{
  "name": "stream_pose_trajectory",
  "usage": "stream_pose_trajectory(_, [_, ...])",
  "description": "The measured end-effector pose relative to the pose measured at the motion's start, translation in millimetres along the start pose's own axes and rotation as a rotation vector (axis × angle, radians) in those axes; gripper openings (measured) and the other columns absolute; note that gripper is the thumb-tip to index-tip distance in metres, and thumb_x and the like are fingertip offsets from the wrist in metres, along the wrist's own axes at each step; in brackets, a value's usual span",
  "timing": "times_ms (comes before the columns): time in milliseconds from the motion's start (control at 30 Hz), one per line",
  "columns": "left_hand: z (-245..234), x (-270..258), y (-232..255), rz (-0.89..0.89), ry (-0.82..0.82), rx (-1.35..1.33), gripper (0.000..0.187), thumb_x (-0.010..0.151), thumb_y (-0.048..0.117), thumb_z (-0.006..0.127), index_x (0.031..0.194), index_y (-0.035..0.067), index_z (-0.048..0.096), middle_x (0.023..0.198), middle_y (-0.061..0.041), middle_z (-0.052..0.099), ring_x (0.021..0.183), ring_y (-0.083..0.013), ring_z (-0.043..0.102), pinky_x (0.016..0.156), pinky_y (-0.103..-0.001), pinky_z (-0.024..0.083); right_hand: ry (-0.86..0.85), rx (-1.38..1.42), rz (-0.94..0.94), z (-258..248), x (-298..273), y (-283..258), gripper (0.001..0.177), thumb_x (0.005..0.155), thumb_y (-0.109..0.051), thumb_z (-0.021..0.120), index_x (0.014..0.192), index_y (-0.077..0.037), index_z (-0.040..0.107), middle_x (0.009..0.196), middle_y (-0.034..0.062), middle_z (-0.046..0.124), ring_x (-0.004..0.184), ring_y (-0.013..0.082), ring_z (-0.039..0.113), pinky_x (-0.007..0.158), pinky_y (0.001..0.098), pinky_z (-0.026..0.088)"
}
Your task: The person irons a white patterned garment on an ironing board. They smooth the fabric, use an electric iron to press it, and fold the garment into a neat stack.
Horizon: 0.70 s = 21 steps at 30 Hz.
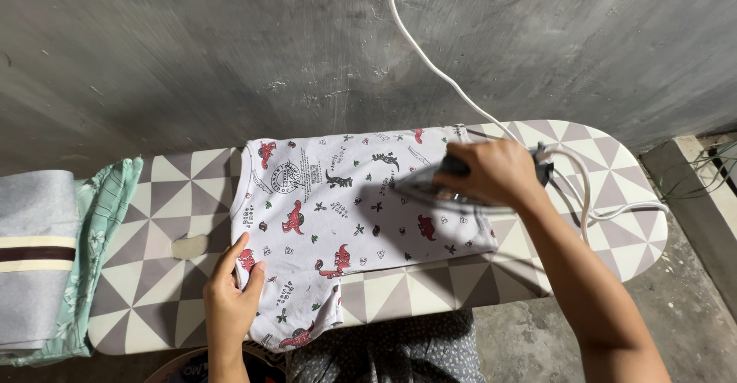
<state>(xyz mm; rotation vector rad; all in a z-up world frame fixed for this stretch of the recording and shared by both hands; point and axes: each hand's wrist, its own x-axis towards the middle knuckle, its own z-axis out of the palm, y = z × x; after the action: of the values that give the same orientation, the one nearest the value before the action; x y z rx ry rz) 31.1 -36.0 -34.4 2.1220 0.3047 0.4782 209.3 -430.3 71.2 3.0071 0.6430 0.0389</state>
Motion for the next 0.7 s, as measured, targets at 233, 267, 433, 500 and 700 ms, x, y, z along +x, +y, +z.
stream_pose_trajectory(233, [0,0,-5,-0.021,-0.009,-0.067,0.052,0.084,0.003,0.074,0.135,0.004,0.065,0.072,0.003,0.055,0.059,-0.0041,0.035,0.050,-0.023,0.031,0.133,0.123,-0.393,15,-55,-39,0.054,0.079,-0.070,0.065,0.094,-0.019,0.074,0.063,-0.0023,0.068,0.050,0.0151,0.064,0.044,0.0331,0.053])
stream_pose_trajectory(267, [1,-1,-5,-0.032,-0.002,-0.070,0.051,0.085,0.003,0.073,0.136,0.004,0.065,0.072,0.002,0.055,0.059,-0.0044,0.035,0.050,-0.023,0.032,0.214,0.098,-0.428,17,-56,-41,0.054,0.079,-0.071,0.065,0.091,-0.018,0.074,0.064,-0.0025,0.068,0.053,0.0149,0.065,0.046,0.0331,0.054])
stream_pose_trajectory(433, [1,-1,-10,-0.030,0.003,-0.136,0.047,0.087,0.000,0.069,0.134,0.001,0.063,0.093,-0.005,0.069,0.065,-0.0056,0.049,0.055,-0.023,0.042,0.269,0.088,-0.435,22,-33,-49,0.055,0.083,-0.071,0.062,0.085,-0.017,0.071,0.066,-0.0035,0.069,0.053,0.0137,0.065,0.047,0.0327,0.052])
stream_pose_trajectory(500, [2,-1,-12,0.019,-0.010,-0.255,0.046,0.090,0.000,0.065,0.135,-0.001,0.060,0.108,-0.009,0.071,0.077,-0.0042,0.063,0.062,-0.021,0.051,0.082,0.046,-0.322,21,-11,-52,0.057,0.088,-0.072,0.061,0.085,-0.016,0.070,0.065,-0.0034,0.069,0.048,0.0138,0.065,0.043,0.0328,0.050])
stream_pose_trajectory(700, [2,1,-10,-0.012,0.029,-0.151,0.044,0.091,-0.002,0.061,0.134,-0.001,0.061,0.121,-0.015,0.070,0.072,-0.0084,0.063,0.054,-0.024,0.048,0.189,0.029,-0.018,6,65,-60,0.054,0.081,-0.072,0.066,0.091,-0.020,0.070,0.065,0.0009,0.070,0.049,0.0193,0.066,0.041,0.0364,0.049])
